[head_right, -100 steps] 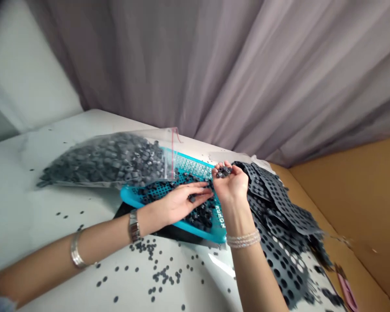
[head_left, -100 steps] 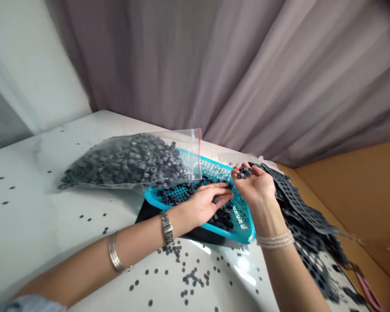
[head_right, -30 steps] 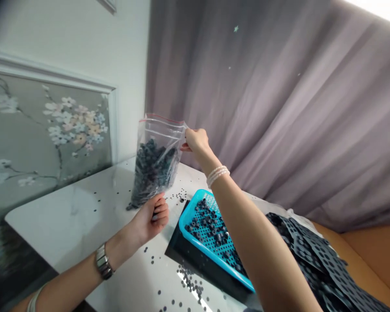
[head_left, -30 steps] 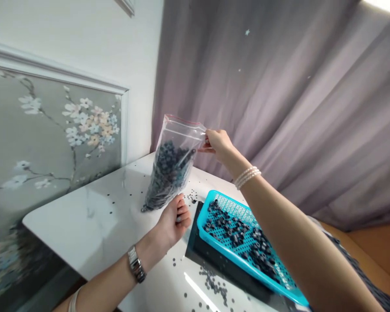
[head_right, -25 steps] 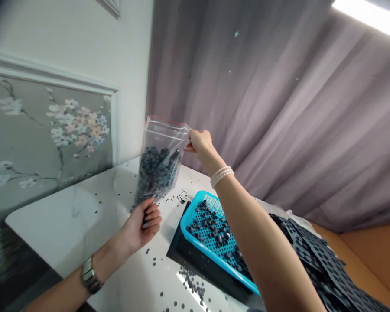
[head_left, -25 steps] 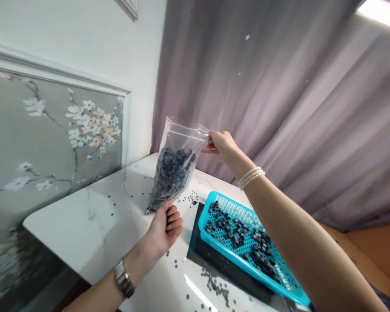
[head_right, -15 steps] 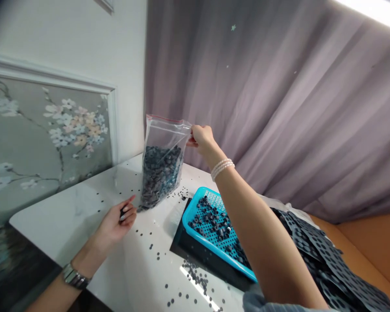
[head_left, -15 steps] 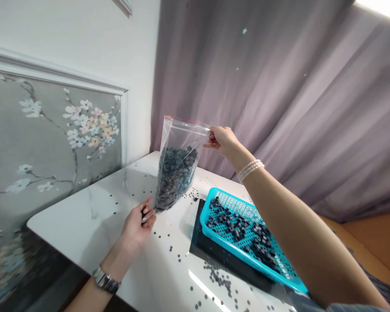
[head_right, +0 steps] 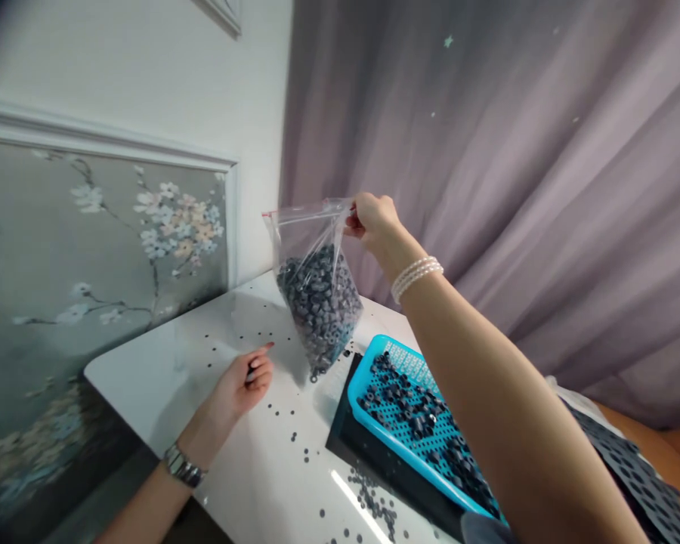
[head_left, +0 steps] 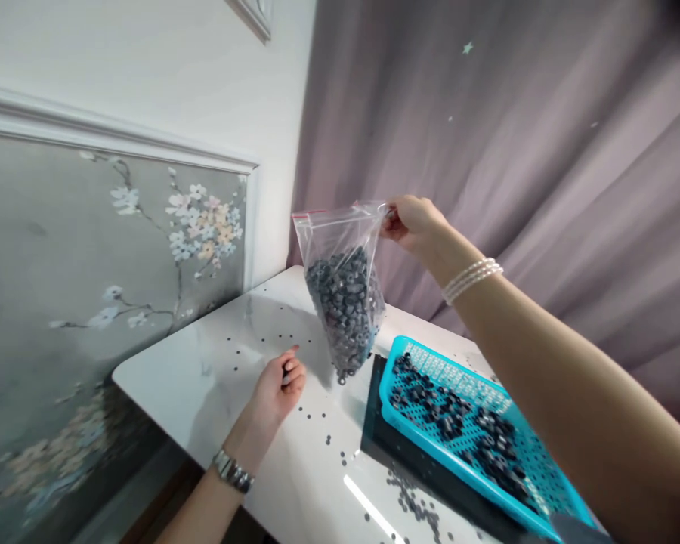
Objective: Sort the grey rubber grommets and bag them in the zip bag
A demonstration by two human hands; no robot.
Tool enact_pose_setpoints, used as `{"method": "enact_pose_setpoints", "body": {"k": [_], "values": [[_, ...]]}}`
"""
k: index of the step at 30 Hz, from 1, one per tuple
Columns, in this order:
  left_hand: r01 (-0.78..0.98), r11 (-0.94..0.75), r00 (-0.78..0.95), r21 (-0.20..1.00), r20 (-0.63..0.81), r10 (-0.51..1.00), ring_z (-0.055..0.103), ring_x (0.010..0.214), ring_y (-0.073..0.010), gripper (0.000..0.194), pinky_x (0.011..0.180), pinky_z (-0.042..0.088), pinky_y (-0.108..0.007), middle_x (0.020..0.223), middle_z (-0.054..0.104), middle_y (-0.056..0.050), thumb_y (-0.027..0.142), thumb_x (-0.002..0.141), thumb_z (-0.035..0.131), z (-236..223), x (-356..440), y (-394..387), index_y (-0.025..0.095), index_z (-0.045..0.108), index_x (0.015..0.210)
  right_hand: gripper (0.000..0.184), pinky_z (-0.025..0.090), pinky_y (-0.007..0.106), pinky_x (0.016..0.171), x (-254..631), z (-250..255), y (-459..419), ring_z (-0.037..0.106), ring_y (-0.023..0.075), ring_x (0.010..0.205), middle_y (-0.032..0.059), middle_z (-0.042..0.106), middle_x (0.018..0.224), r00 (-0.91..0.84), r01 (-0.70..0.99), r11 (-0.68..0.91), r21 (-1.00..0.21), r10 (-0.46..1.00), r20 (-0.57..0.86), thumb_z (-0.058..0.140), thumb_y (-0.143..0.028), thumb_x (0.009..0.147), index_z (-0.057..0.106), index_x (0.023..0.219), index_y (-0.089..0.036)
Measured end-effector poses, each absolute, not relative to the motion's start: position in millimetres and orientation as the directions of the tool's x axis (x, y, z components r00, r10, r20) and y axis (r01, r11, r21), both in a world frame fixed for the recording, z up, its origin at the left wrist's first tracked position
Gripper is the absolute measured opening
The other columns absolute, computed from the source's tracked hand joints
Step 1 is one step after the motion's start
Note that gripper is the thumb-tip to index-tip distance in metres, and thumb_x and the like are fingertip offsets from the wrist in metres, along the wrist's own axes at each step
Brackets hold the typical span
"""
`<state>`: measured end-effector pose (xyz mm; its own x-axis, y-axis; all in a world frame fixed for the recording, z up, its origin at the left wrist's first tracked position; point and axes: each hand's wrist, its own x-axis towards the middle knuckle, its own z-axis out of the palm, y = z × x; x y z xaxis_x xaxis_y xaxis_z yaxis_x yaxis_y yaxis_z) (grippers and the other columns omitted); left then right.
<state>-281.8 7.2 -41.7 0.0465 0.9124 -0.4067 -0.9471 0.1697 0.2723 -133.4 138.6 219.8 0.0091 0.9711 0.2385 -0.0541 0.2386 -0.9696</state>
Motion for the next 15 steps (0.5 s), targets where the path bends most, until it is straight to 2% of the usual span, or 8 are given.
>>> {"method": "enact_pose_setpoints", "body": {"k": [4,7,11,15], "values": [[-0.957,0.113,-0.009,0.269,-0.416,0.909,0.019,0.038,-0.0012,0.01,0.032,0.014,-0.015,0.056,0.029,0.011,0.009,0.091,0.048,-47.1,-285.5,5.4,0.014,0.051,0.083,0.026,0.036,0.016,0.035,-167.1,230.7,141.5,0.032,0.0048,0.034,-0.0092,0.033,0.044,0.069,-0.244,0.197,-0.95,0.98,0.185,0.045,0.0,0.074,0.037,0.06,-0.021],[-0.963,0.033,-0.084,0.269,-0.413,0.907,0.02,0.037,-0.0013,0.011,0.031,0.013,-0.014,0.057,0.03,0.011,0.007,0.09,0.046,-50.2,-301.8,4.4,0.015,0.049,0.084,0.026,0.032,0.013,0.034,-197.1,236.5,144.6,0.031,0.0035,0.034,-0.0098,0.031,0.045,0.069,-0.307,0.192,-0.932,0.981,0.18,0.045,0.0,0.073,0.035,0.06,-0.021],[-0.962,-0.07,-0.176,0.263,-0.405,0.897,0.021,0.035,-0.0012,0.017,0.031,0.011,-0.014,0.056,0.028,0.01,0.004,0.086,0.047,-51.6,-331.7,0.7,0.017,0.043,0.076,0.026,0.034,0.01,0.036,-233.3,231.5,147.1,0.032,0.0025,0.036,-0.0102,0.032,0.046,0.087,-0.369,0.194,-0.909,0.981,0.174,0.043,-0.001,0.074,0.032,0.062,-0.021],[-0.949,-0.181,-0.278,0.257,-0.418,0.865,0.022,0.035,-0.001,0.022,0.031,0.013,-0.013,0.055,0.027,0.01,0.005,0.085,0.047,-56.3,-353.9,-5.2,0.019,0.037,0.072,0.023,0.039,0.011,0.039,-256.0,200.6,145.8,0.035,0.0033,0.038,-0.0097,0.034,0.047,0.066,-0.361,0.167,-0.918,0.986,0.153,0.045,-0.003,0.074,0.034,0.063,-0.021]]}}
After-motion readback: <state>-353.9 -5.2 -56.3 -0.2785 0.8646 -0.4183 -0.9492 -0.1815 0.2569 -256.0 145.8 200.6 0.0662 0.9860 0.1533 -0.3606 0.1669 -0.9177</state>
